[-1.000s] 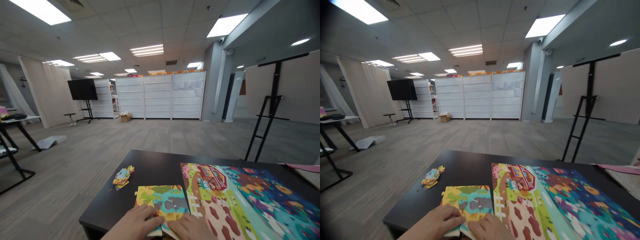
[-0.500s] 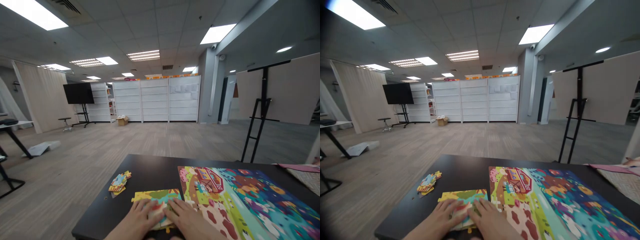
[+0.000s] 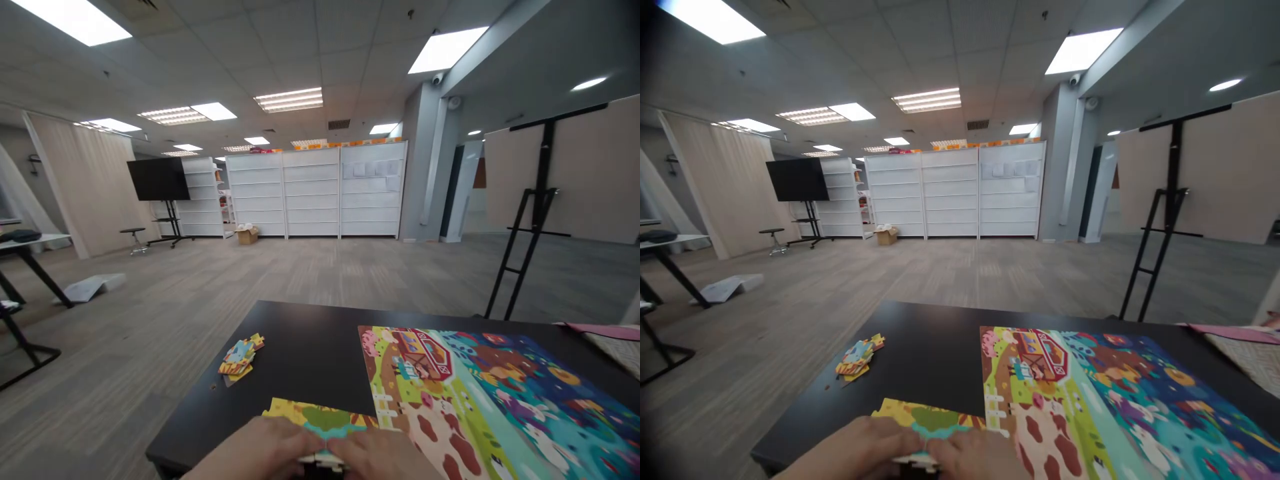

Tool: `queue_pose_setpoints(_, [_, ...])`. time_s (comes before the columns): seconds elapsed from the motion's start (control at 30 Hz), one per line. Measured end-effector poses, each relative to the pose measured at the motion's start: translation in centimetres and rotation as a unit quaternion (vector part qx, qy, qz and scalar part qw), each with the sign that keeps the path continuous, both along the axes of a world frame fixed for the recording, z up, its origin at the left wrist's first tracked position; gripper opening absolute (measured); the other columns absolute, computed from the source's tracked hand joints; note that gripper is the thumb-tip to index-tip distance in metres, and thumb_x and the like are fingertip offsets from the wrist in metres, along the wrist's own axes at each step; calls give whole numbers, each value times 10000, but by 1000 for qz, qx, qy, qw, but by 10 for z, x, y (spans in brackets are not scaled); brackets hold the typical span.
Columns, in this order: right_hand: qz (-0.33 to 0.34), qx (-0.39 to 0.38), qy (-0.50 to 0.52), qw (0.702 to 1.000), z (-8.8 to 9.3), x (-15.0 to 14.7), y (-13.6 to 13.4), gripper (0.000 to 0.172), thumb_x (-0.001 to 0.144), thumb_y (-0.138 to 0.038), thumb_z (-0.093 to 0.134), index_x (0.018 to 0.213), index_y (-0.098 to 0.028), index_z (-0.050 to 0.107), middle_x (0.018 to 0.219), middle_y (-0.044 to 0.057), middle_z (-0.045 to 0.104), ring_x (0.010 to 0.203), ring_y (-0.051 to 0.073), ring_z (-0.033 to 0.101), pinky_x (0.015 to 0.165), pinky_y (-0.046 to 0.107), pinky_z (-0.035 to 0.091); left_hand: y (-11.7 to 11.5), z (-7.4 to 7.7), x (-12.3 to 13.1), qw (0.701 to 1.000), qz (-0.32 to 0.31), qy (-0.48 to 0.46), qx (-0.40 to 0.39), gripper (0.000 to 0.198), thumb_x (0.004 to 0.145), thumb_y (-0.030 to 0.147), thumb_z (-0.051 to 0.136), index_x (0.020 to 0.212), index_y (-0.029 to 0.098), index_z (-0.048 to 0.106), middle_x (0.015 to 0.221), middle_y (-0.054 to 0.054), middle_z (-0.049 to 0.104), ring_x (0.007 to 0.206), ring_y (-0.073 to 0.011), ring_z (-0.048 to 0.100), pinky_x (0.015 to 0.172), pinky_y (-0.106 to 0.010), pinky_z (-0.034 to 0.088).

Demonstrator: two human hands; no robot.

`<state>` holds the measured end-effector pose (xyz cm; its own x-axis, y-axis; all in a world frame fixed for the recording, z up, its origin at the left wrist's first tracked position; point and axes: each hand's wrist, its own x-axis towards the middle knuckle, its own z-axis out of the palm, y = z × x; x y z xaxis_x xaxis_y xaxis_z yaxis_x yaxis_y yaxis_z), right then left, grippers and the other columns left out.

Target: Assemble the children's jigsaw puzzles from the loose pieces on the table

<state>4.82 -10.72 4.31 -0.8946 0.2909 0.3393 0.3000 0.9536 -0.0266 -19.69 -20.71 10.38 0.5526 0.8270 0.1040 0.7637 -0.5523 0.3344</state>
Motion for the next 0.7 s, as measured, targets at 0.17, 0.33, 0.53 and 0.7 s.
queue_pose_setpoints(0.17, [-52, -263, -52, 962, 70, -12, 33, 148, 957, -272, 547, 904, -221, 675, 878, -17, 751, 793, 151, 683, 630, 211, 392, 44, 26, -17, 992, 30, -53, -112, 211, 1023, 313, 534, 1142, 224, 683, 1004, 12, 739, 880, -171, 682, 789, -207, 492])
queue_pose_setpoints(0.33, [-76, -239, -43, 967, 80, -11, 27, 191, 990, -318, 535, 870, -219, 646, 766, -29, 712, 687, 139, 647, 570, 212, 319, 44, 36, -18, 994, 41, -39, -88, 227, 1008, 272, 550, 1198, 242, 671, 1030, 6, 738, 924, -193, 674, 816, -229, 477])
queue_pose_setpoints(0.53, [-27, -56, -28, 998, 64, 4, 2, 233, 951, -169, 588, 1149, -292, 576, 861, -54, 760, 710, 156, 719, 556, 227, 356, 1, 29, 4, 997, 51, 17, 49, 481, 1000, 98, 549, 1410, 342, 483, 1244, 23, 698, 1057, -188, 677, 917, -246, 494])
queue_pose_setpoints(0.7, [-7, 149, 24, 989, 13, 2, -3, 244, 899, -113, 582, 1098, -253, 555, 784, -44, 745, 609, 170, 689, 544, 257, 421, -6, -17, 9, 974, 14, 120, 190, 347, 997, 185, 647, 1323, 246, 545, 1122, -35, 733, 950, -205, 706, 836, -267, 547])
